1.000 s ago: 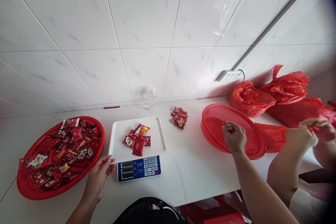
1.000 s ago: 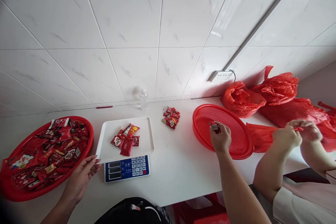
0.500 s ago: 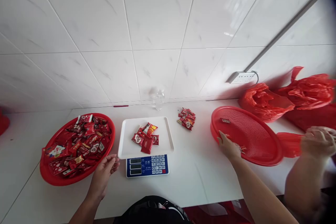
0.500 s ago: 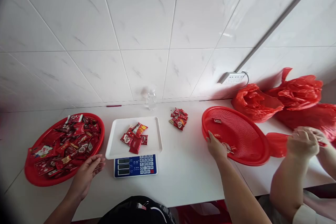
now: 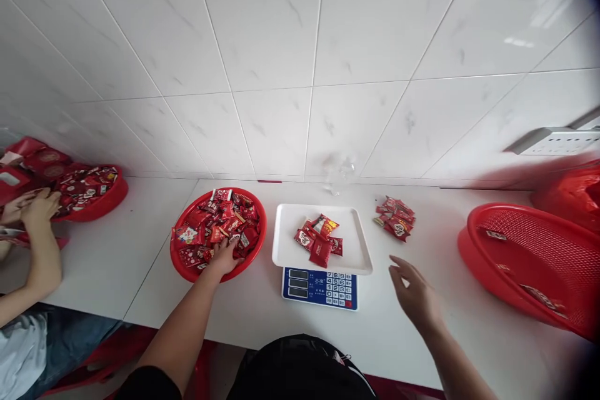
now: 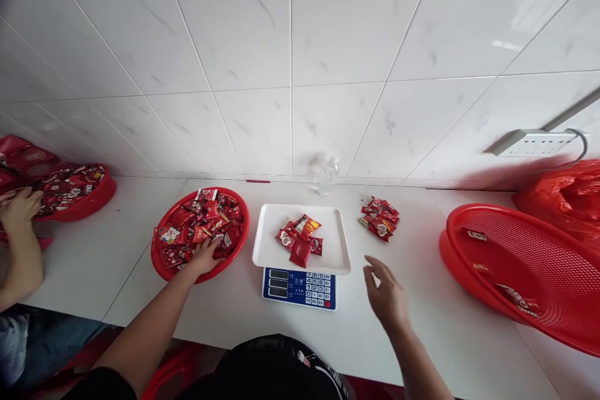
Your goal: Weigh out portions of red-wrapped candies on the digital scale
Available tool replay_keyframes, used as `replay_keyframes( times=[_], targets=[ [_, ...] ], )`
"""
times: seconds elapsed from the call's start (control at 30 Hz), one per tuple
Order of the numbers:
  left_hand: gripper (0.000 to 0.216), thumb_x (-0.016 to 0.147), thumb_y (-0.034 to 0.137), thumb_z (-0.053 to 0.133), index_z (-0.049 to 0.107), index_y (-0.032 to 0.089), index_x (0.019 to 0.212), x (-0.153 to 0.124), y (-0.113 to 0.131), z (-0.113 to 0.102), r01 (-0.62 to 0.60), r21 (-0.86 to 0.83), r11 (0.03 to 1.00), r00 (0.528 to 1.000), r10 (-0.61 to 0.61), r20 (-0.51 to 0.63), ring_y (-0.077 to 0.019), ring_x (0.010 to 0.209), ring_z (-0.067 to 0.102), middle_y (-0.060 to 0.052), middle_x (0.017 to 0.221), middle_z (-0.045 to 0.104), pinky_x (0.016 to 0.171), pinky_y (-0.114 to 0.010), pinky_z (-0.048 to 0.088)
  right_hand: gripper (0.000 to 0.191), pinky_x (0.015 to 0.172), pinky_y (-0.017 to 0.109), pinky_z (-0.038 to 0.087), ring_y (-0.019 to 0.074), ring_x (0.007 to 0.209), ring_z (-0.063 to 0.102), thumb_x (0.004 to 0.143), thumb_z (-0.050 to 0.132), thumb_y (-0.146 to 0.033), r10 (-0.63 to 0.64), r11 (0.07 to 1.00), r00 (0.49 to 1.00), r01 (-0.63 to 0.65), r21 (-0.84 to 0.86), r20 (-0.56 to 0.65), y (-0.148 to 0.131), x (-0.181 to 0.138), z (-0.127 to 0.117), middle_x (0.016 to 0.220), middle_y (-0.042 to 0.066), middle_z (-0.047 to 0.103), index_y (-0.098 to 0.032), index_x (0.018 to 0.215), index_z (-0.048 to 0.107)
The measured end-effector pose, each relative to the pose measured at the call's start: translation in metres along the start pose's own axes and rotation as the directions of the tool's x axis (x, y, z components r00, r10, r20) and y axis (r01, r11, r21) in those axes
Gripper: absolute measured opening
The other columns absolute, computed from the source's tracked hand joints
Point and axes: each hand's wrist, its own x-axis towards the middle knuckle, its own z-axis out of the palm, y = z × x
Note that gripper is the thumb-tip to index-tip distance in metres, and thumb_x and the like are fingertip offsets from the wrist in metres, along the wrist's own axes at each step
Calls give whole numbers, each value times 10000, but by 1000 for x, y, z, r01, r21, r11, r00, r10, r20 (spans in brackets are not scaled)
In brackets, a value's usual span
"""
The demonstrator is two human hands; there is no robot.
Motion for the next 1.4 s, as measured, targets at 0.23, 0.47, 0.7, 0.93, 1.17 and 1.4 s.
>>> replay_keyframes(
  times=[0.23, 0.47, 0.7, 0.93, 1.17, 1.4],
  targets=[
    [868, 525, 169, 693, 377, 269, 1327, 13, 1, -2, -37, 1, 999, 993, 37, 112, -442, 1301, 150, -133, 1460, 231, 942, -554, 295, 311, 588, 279, 500, 186, 711, 645, 805, 426, -398, -63, 994, 979, 43, 105, 192, -83, -31, 11, 947, 55, 689, -247, 1011, 604],
    [832, 529, 69, 654, 409, 236, 1307, 13, -15, -10, -185, -201, 962, 978, 200, 57, -302, 1235, 365, -112, 1366, 407, 966, -374, 334, 298, 701, 320, 520, 217, 840, 643, 825, 436, -419, -111, 981, 953, 59, 187, 280, -108, -57, 28, 965, 42, 693, -259, 987, 628],
    [680, 645, 148, 619, 411, 233, 1287, 1, -27, -39, -243, -403, 882, 969, 240, -59, -223, 1139, 485, -82, 1304, 484, 937, -329, 386, 285, 776, 387, 506, 247, 883, 631, 811, 457, -431, -98, 974, 932, 17, 226, 348, -124, -72, 34, 983, 28, 687, -296, 983, 640],
    [644, 635, 218, 683, 430, 259, 1226, -30, -3, -54, -133, -823, 553, 990, 107, -88, -212, 996, 575, -72, 1184, 563, 846, -337, 459, 347, 793, 410, 481, 264, 891, 613, 760, 527, -504, -48, 911, 860, -170, 375, 508, -157, -73, 43, 949, 60, 683, -258, 972, 653],
    [655, 601, 173, 721, 458, 253, 1195, -105, 54, -16, -71, -941, 332, 921, 384, 66, -222, 1023, 554, -91, 1187, 558, 879, -344, 432, 675, 835, 406, 465, 205, 927, 610, 725, 613, -505, -137, 482, 578, -670, 564, 805, -195, -85, 56, 1122, 93, 595, -238, 1300, 383],
    [358, 722, 310, 641, 528, 244, 1056, -120, 65, -1, 233, -958, 169, 850, 442, 285, -157, 912, 576, -52, 1085, 598, 815, -307, 438, 682, 772, 361, 471, 178, 825, 623, 645, 723, -419, -188, 403, 490, -752, 521, 851, -191, -88, 47, 961, 42, 645, -237, 1243, 452]
  ],
)
